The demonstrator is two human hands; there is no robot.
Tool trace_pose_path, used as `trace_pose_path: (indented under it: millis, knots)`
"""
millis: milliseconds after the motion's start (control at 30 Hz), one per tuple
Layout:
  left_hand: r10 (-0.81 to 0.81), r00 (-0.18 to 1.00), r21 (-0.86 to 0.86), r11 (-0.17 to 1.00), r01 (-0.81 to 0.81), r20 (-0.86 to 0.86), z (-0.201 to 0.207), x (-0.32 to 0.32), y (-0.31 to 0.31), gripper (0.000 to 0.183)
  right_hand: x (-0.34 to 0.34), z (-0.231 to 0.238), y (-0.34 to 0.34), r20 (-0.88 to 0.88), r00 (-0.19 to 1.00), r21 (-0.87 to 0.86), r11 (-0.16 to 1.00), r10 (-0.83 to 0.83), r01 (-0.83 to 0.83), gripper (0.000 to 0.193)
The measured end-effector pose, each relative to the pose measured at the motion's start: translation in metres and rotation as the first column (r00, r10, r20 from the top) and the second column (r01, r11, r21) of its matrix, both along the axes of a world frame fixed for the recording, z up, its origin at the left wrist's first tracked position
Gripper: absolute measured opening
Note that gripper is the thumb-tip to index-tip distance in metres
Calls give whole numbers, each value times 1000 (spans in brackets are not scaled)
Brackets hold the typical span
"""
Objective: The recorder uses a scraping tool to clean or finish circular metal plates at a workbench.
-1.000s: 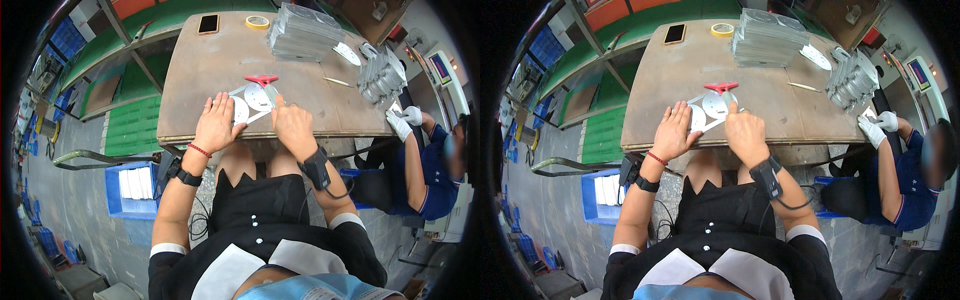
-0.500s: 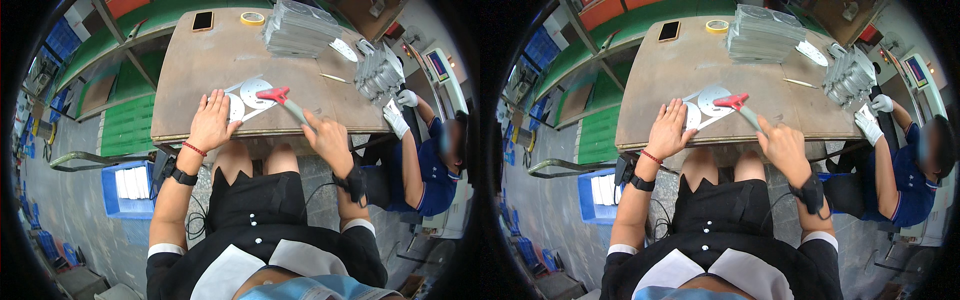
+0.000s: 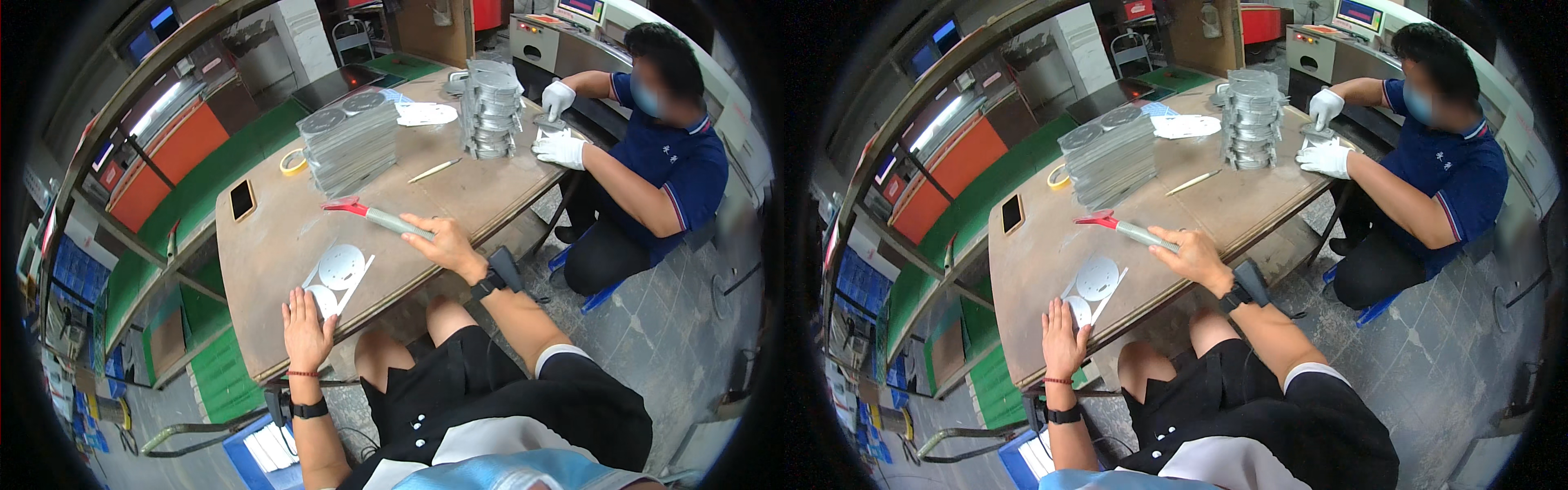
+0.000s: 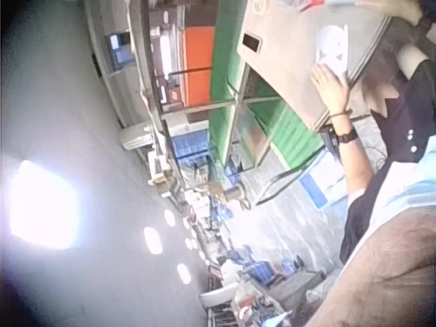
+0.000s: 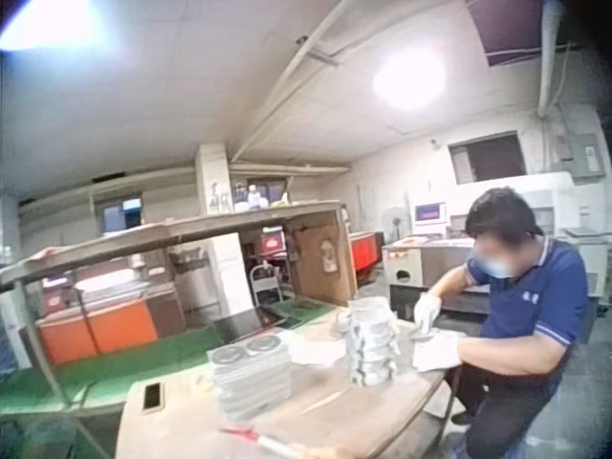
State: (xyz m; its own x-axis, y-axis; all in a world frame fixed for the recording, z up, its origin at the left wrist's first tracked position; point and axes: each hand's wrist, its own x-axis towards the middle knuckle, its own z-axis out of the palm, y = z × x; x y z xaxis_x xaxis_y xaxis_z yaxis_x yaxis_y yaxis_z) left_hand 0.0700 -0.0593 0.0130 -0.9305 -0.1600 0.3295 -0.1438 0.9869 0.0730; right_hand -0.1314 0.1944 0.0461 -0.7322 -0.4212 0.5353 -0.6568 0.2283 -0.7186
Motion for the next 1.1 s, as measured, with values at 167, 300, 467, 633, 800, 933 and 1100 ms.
trace_pose_path:
  millis: [167,300,467,633,800,933,1100]
  knots:
    - [1,1000,8,1000,-1,29,3,1,0,67,-14,-32,-5,-70,993,-31,995,-92,90,32]
    - [-4,1000,21,1000,4,19,1,-2,-4,68,-18,-35,-10,-140,987,-13,997,-74,73,31]
    - [5,999,33,999,-7,42,5,-4,1,65,-23,-45,-7,-180,982,-29,998,-63,59,33]
    - [20,999,10,1000,-20,37,3,-1,-1,63,-18,-40,-6,-154,986,-10,999,-55,54,33]
    - [3,999,104,995,-8,47,6,-4,3,66,-19,-43,-2,-169,983,6,997,-77,79,32]
    - [401,788,744,-303,596,-468,7,17,-74,77,-23,-45,-6,-178,979,-39,995,-98,93,31]
    - [847,530,295,-493,818,-54,71,62,-139,104,-12,-44,-8,-69,996,-7,999,-52,51,31]
